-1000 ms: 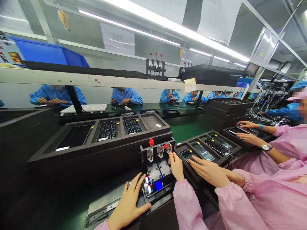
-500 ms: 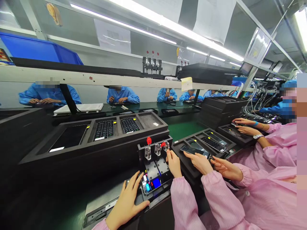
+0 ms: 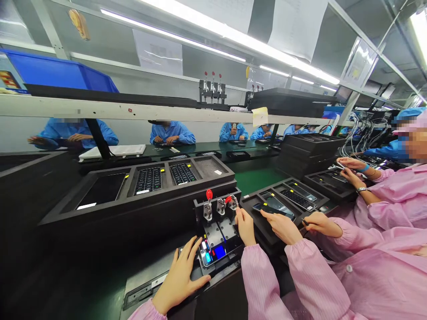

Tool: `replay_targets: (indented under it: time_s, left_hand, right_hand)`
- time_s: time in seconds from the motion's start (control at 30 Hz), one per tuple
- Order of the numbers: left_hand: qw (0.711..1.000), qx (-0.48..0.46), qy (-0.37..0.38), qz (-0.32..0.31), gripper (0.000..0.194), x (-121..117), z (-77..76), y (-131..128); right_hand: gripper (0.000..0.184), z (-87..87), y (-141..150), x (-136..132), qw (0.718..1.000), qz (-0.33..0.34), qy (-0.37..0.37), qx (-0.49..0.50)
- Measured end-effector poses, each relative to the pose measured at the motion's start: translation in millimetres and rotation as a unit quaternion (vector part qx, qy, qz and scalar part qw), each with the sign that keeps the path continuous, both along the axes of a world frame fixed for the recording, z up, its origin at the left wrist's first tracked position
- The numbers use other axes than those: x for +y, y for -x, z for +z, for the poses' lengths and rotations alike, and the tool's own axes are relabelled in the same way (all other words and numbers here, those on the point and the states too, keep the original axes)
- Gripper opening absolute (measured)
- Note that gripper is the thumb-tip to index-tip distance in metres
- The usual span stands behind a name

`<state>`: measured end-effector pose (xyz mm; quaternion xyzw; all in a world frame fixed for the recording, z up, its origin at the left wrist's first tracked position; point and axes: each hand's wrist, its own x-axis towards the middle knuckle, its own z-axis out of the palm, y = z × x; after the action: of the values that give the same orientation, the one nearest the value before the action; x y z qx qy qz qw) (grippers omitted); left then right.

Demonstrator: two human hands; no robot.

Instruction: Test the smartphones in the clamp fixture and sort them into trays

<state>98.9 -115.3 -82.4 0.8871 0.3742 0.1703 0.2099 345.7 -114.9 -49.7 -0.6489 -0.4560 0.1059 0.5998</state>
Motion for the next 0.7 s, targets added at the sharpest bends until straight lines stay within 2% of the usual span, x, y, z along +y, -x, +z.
replay_targets:
  time_s: [0.17,0.23,0.33,0.4,0.47,0.5,0.6,0.63,0.7]
  left_hand:
    - [1.0,0.003,0.007,-0.001,0.084,-1,10.6,1]
    - [1.0,0.003,0.003,0.008,0.085,-2,13.1,11]
    - [0.999,-0.003,0.005,0.039,0.088,-2,8.7,46]
    - [0.997,-0.018,0.021,0.066,0.09,-2,0.6,78]
    - [0.993,-0.065,0.05,0.089,0.084,-2,-8.1,108]
    - [0.987,-0.103,0.059,0.108,0.079,-2,-11.3,121]
    - [0.955,-0.212,0.09,0.186,0.068,-5,-13.7,145]
    - [0.942,-0.236,0.105,0.214,0.065,-6,-12.3,149]
    - [0.914,-0.275,0.13,0.269,0.058,-8,-8.7,154]
  right_hand:
    - [0.051,32.9,2,-19,0.999,-0.007,-0.033,0.0]
    - [0.055,44.8,11,-30,0.999,0.028,-0.028,-0.01]
    - [0.054,50.6,43,-47,0.993,0.116,-0.004,-0.032]
    - [0.045,44.9,74,-54,0.975,0.212,0.028,-0.062]
    - [0.031,33.1,104,-54,0.941,0.308,0.053,-0.132]
    - [0.03,25.9,116,-51,0.923,0.335,0.062,-0.179]
    - [0.054,4.2,136,-37,0.894,0.331,0.097,-0.287]
    - [0.053,-1.9,137,-33,0.889,0.328,0.113,-0.299]
    - [0.034,-10.9,136,-27,0.884,0.342,0.123,-0.295]
